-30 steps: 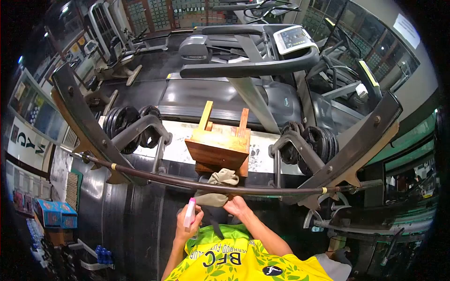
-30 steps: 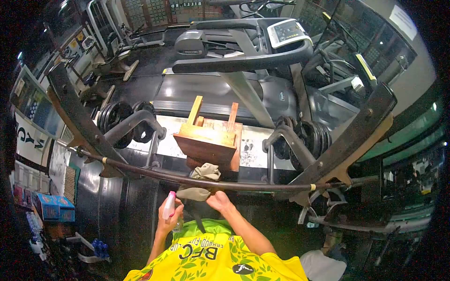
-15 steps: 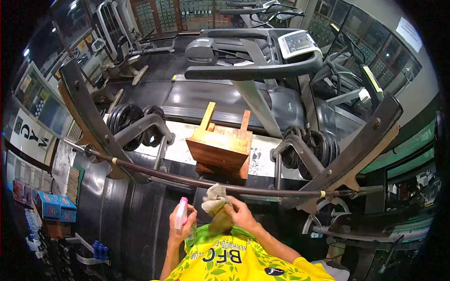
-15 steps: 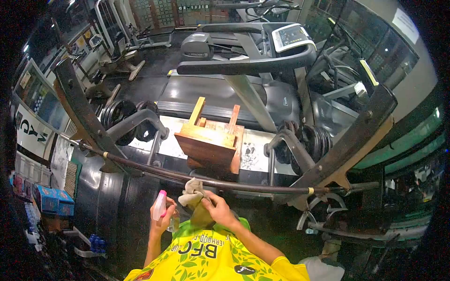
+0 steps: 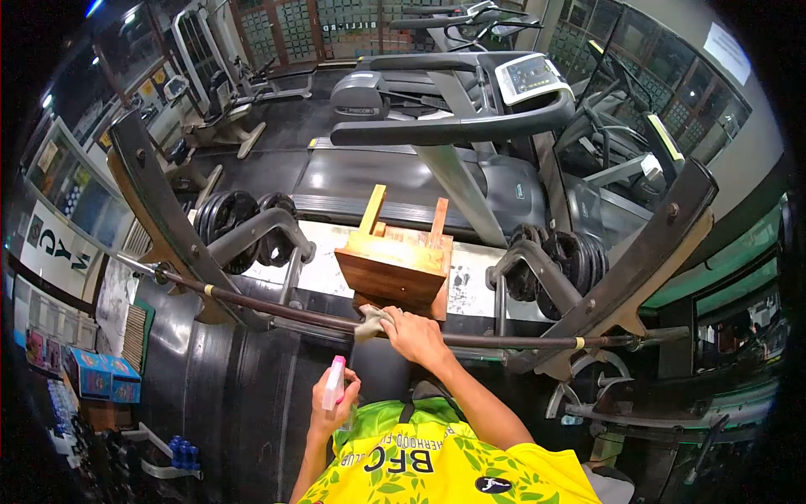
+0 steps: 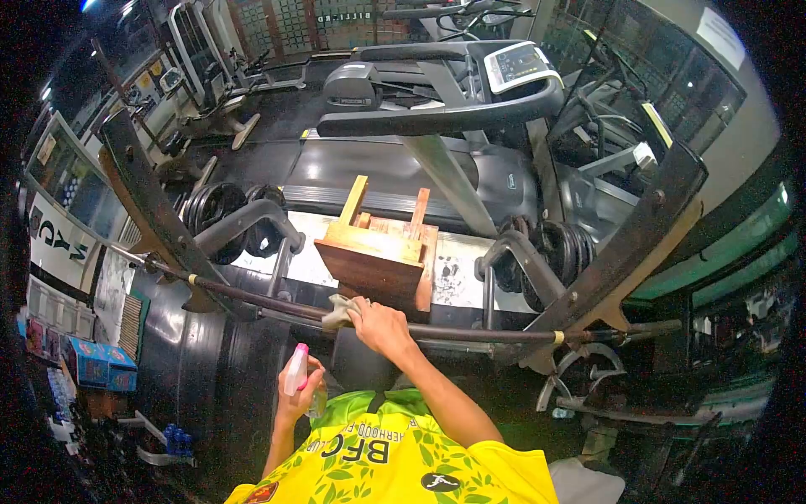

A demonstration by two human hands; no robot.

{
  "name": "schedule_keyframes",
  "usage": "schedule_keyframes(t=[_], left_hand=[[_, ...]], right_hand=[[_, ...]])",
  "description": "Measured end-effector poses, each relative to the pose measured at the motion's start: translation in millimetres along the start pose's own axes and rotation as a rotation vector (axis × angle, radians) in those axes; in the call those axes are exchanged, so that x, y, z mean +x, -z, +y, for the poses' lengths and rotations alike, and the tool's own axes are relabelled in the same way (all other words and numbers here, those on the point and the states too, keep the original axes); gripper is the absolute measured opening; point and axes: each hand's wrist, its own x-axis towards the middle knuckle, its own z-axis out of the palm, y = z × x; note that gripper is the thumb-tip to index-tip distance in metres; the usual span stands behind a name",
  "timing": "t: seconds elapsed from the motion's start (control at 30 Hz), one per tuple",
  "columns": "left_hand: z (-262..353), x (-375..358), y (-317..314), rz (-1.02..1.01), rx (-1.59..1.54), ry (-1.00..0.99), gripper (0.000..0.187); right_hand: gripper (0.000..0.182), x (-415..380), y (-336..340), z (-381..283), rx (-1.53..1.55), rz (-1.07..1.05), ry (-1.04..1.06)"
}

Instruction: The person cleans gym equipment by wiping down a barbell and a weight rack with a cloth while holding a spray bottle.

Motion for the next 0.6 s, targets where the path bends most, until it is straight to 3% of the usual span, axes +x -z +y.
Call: schedule_keyframes(t=[0.1,0.23,0.3,0.37,0.4,0.6], left_hand=[[-9.0,-1.7,-1.6,-0.014,-0.007,-0.027,0.013],[-12.6,-3.7,-2.9,-0.017,-0.011,-0.063,0.013],[-12.1,-5.2,-2.8,-0.004,-0.048,-0.050,0.013],[-12.1,-7.3,-1.4,0.002,-0.050,-0.029,0.013],[-12.2,-8.6,-0.7,-0.001,-0.054,-0.010,0.013],[-13.9,-10.2,6.1,0.006,-0.047,-0.003,0.014]], right_hand=[[0.033,15.9,-4.9,4.2,-0.078,-0.100,-0.104],[0.022,2.5,-16.0,-9.3,-0.204,0.206,-0.053],[0.019,-10.9,-17.4,-9.2,-0.217,0.244,-0.006],[0.043,-21.8,-20.7,0.4,-0.121,0.566,0.342],[0.057,-28.1,-24.9,3.8,-0.089,0.510,0.330],[0.046,-54.2,-15.3,25.5,-0.017,0.378,0.552]])
